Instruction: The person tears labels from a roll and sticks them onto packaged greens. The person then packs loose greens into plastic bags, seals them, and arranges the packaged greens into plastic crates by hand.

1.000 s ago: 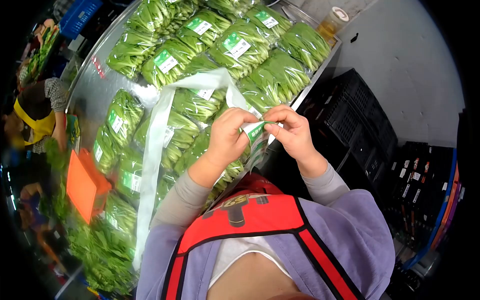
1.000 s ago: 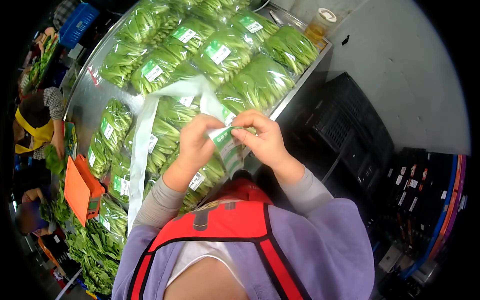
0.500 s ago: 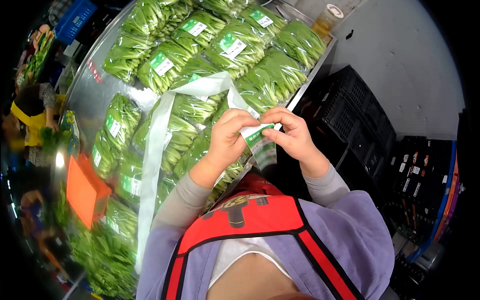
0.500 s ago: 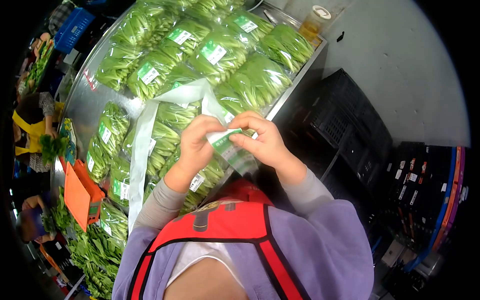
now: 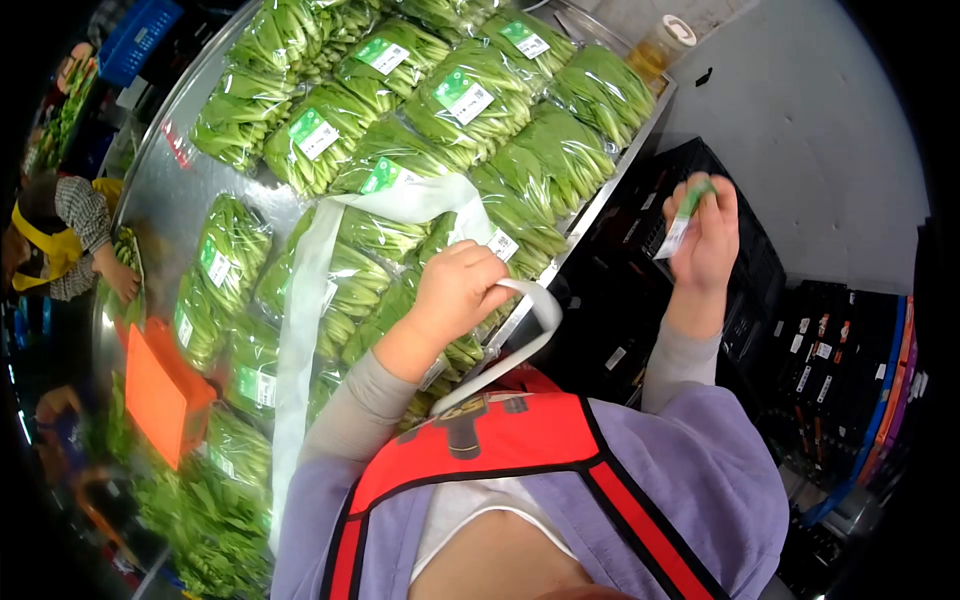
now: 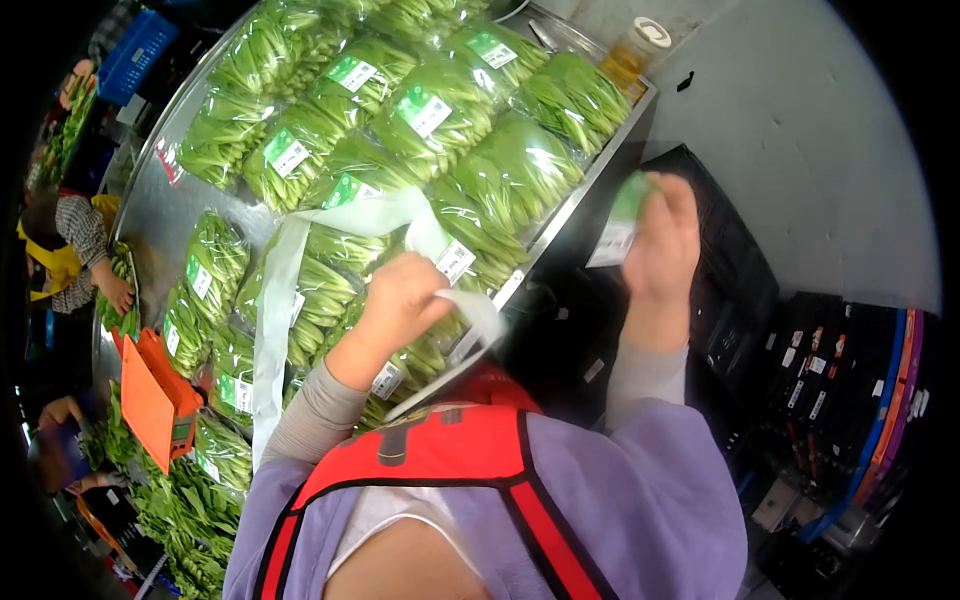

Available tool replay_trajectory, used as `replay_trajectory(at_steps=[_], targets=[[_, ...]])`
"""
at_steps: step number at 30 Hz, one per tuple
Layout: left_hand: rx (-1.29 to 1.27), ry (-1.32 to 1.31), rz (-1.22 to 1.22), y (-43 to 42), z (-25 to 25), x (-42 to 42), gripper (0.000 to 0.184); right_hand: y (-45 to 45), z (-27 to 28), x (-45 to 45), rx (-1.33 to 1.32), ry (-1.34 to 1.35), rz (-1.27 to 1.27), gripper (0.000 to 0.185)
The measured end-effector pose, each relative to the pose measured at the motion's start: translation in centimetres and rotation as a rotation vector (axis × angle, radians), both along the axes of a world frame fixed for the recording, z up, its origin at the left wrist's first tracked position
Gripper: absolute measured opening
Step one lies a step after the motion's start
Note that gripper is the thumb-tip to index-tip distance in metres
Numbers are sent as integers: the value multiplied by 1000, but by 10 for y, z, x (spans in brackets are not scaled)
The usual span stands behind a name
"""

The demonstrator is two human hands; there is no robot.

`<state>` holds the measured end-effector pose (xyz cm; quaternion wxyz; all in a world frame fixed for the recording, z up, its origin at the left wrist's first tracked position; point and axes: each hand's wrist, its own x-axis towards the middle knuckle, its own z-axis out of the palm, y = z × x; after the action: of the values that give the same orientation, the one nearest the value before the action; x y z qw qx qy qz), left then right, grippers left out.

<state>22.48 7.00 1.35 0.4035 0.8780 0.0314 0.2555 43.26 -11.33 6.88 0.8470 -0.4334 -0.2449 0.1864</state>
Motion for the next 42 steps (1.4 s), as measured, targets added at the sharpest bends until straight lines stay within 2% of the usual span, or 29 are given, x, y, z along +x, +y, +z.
replay_trajectory(at_steps=[1,2,4,7,10,12,13,15,16,17,18,19,21,22,23,25,26,27,29,30,31,33,34,35,36,37,39,42], targets=[[87,5,-57,0,-1,0,18,4,2,14,-187,-11,-7,12],[104,1,-74,-1,-2,0,17,7,-14,43,-321,-75,147,16],[107,-1,-80,-4,-2,1,17,33,-47,76,-718,-140,233,17],[112,-3,-89,-3,-4,2,16,73,-80,94,-855,-243,489,15],[94,10,-77,0,-6,3,16,98,-99,100,-935,-282,507,16],[106,29,-37,-1,-9,3,18,108,-108,100,-1162,-618,429,21],[106,30,-36,-1,-10,4,18,109,-107,94,-1162,-618,431,21],[51,-9,102,-1,-12,5,15,106,-99,71,-1096,-1579,-237,31],[51,-4,104,0,-11,5,15,104,-87,58,-1108,-1523,-302,39],[-10,-17,206,2,-10,5,14,97,-87,47,-1103,-1521,-298,39],[-70,-30,310,4,-10,6,13,89,-87,35,-1003,-1113,-153,40],[-66,-27,313,7,-11,6,13,79,-87,21,-882,-708,-20,41],[-431,23,455,9,-17,8,10,58,-82,-24,-584,9,533,35],[-517,90,484,11,-18,8,10,53,-74,-47,-554,37,647,30],[-514,91,478,14,-17,9,10,51,-68,-66,-522,68,761,26],[73,83,515,19,-9,12,15,47,-79,-83,-508,203,656,17],[283,100,598,15,-2,13,24,45,-80,-84,-537,185,586,14],[283,98,589,13,8,14,24,43,-75,-84,-536,187,577,14],[467,2,493,8,23,14,30,40,-57,-82,-552,184,571,14],[541,-50,365,7,23,14,26,38,-55,-82,-562,178,573,13],[543,-53,363,6,20,15,26,36,-52,-82,-559,176,570,13],[383,-92,103,5,15,19,21,32,-47,-83,-537,190,595,14],[243,-109,61,3,19,23,14,30,-45,-81,-535,188,592,14],[243,-110,59,0,18,23,14,27,-44,-80,-628,-24,490,17],[23,-89,41,-5,17,21,13,26,-42,-80,-715,-235,385,19],[-197,-68,23,-7,16,21,13,27,-37,-81,-715,-233,384,19],[-123,-151,19,-9,14,26,14,31,-25,-83,-678,-468,74,24],[-147,-139,-17,-11,12,28,15,27,-31,-69,-603,-544,187,20]])
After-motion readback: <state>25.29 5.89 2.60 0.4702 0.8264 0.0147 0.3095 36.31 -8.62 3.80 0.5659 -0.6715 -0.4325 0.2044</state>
